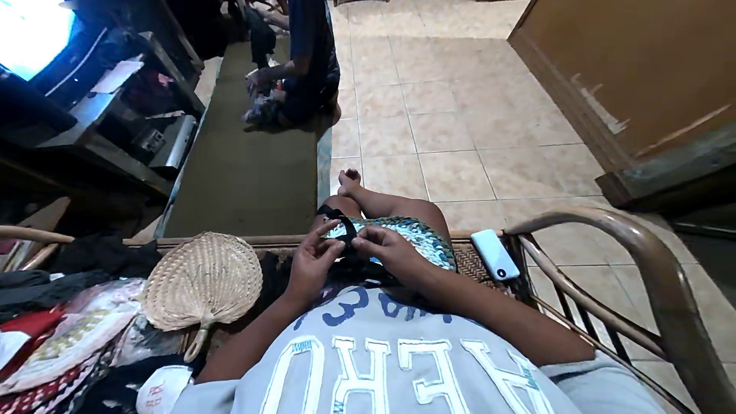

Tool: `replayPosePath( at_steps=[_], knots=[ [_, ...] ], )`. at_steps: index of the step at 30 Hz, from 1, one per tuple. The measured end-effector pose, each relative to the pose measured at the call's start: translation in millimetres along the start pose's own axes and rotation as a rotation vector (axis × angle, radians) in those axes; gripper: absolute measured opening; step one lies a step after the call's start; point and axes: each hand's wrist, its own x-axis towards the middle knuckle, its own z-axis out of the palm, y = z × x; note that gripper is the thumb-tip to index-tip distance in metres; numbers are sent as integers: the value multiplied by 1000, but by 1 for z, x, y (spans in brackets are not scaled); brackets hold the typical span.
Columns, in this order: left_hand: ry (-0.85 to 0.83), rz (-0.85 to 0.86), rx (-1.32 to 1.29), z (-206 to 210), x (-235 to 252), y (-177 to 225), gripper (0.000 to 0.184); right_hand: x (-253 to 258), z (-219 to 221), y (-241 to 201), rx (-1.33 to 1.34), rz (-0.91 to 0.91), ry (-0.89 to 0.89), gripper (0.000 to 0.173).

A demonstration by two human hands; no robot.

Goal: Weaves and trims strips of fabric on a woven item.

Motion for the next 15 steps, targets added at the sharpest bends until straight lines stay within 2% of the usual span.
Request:
replayPosePath(
  at_steps=[3,6,11,15],
  knots=[
    [-41,-82,-103,1,1,-3,43,-1,0,1,30,11,-9,14],
    [-62,-91,-69,0,0,-3,44,-3,-2,6,-36,-55,12,10],
    [9,124,64,2,-3,-6,45,-2,-1,17,-260,-317,182,8],
    [32,378,161,3,-1,-16,43,-1,5,21,-280,-429,266,9]
  ],
)
